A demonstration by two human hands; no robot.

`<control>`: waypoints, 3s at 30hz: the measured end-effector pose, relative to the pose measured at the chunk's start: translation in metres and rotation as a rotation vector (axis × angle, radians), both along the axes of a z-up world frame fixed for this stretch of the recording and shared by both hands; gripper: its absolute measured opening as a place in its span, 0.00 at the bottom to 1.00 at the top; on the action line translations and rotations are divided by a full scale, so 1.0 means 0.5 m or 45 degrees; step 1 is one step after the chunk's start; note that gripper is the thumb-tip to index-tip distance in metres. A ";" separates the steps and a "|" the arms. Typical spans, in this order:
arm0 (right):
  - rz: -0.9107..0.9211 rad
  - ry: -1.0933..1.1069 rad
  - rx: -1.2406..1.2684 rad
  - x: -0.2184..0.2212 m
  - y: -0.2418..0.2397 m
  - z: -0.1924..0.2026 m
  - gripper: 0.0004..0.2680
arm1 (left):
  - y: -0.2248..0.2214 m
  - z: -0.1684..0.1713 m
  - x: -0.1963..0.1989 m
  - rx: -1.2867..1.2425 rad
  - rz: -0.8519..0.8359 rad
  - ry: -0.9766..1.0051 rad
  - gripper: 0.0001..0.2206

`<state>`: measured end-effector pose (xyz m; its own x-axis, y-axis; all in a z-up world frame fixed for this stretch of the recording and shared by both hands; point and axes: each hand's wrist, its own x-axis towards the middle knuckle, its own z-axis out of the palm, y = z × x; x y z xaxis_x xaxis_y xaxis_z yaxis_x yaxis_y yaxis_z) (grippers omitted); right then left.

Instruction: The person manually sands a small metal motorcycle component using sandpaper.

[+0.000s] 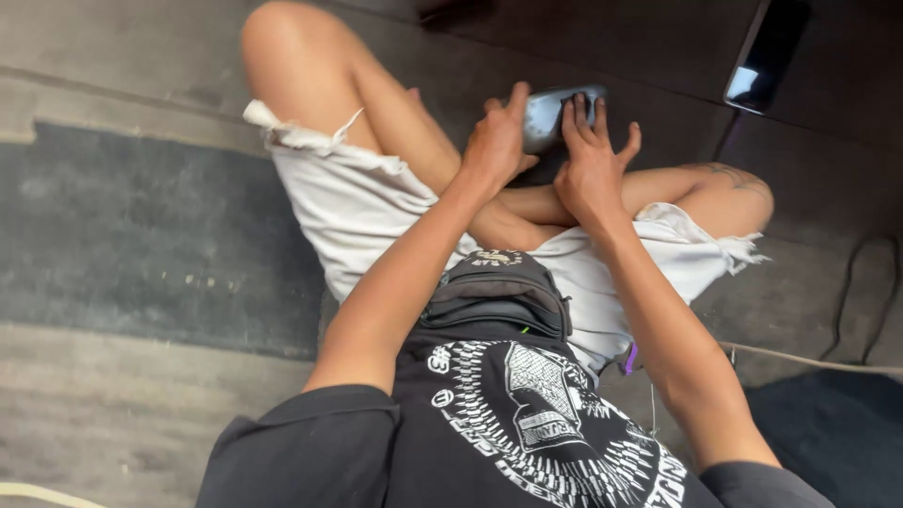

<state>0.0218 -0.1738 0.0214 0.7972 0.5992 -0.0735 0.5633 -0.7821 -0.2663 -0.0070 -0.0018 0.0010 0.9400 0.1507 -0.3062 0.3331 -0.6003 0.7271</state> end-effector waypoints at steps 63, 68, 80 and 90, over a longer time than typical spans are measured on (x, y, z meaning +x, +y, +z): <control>-0.260 -0.252 0.366 -0.051 0.054 0.014 0.15 | 0.004 -0.022 0.025 -0.055 -0.143 0.187 0.46; -0.075 -0.372 0.384 -0.002 0.037 -0.018 0.11 | 0.009 -0.027 0.028 -0.053 -0.118 0.183 0.45; -0.256 -0.393 0.697 0.001 -0.053 -0.010 0.09 | -0.002 -0.046 0.016 -0.060 -0.070 0.071 0.45; -0.182 -0.470 0.876 -0.018 -0.042 0.052 0.19 | -0.005 -0.038 0.014 -0.036 -0.083 0.061 0.45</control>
